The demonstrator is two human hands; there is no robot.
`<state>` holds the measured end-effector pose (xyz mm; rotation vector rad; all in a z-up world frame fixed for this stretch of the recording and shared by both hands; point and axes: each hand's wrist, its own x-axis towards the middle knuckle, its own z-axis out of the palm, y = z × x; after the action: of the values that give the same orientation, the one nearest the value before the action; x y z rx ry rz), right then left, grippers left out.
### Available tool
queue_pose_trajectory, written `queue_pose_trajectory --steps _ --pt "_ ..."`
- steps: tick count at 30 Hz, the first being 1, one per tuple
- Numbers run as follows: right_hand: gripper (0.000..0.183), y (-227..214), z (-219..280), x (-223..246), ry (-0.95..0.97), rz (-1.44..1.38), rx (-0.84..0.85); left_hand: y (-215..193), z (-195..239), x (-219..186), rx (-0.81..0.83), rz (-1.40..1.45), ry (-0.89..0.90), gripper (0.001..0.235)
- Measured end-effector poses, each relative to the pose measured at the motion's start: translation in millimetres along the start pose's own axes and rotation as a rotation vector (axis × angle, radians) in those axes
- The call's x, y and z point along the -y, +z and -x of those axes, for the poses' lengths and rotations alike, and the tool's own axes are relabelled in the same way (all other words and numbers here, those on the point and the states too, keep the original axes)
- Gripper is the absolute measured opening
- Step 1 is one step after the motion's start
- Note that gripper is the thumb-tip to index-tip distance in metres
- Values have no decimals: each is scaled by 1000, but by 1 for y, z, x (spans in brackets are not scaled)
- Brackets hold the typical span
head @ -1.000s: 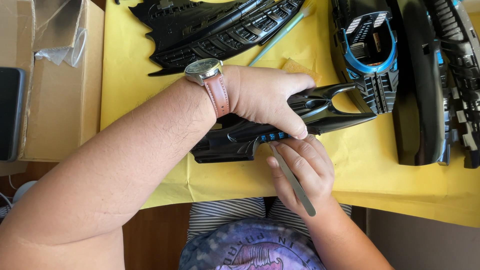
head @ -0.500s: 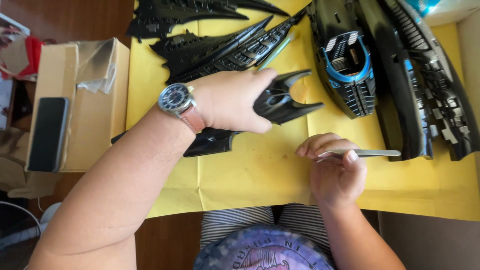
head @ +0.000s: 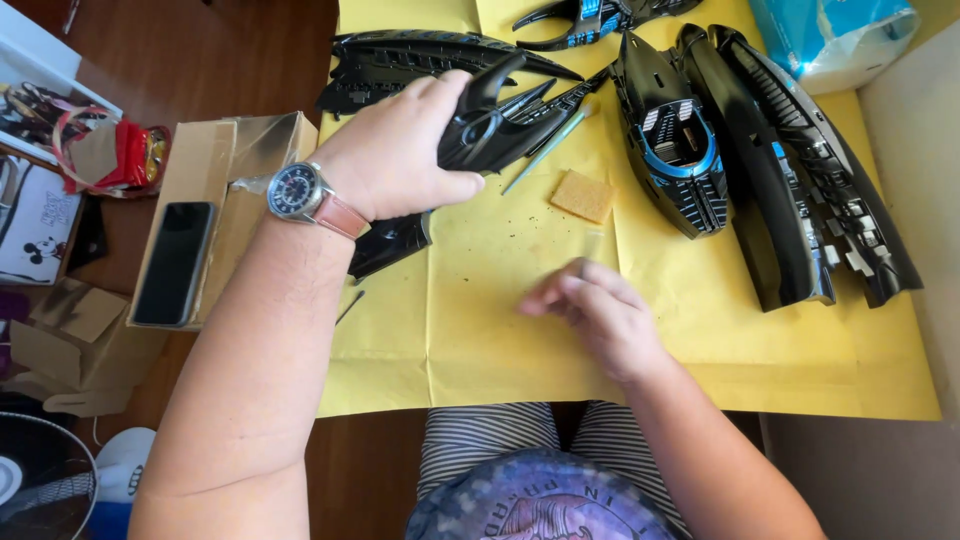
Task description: Applying small blue decals to a black plastic model part using tweezers for precision placement
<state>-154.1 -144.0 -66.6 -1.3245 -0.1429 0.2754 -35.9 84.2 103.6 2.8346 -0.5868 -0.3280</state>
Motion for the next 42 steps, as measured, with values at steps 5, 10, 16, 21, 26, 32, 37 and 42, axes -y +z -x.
queue_pose_trajectory --steps 5,10,16,21,26,32,37,42 --pt "30 76 -50 -45 311 -567 272 -19 12 7 -86 49 -20 81" --pt "28 81 -99 -48 346 -446 6 -26 27 14 -113 136 -79 77" --pt "14 18 -98 -8 20 -99 -473 -3 43 34 -107 308 25 84" --pt "21 -15 -56 -23 -64 -139 -380 26 31 14 -7 450 217 88" --pt "21 -46 -8 -23 -175 -17 -359 72 -3 -6 211 213 222 99" --pt "21 -85 8 -29 -299 -148 -421 105 -16 -33 338 99 225 91" --pt "11 -98 10 -29 -345 -328 -395 124 -25 -36 292 -38 275 94" --pt "19 -98 14 -29 -344 -375 -300 124 -7 -20 -45 16 404 74"
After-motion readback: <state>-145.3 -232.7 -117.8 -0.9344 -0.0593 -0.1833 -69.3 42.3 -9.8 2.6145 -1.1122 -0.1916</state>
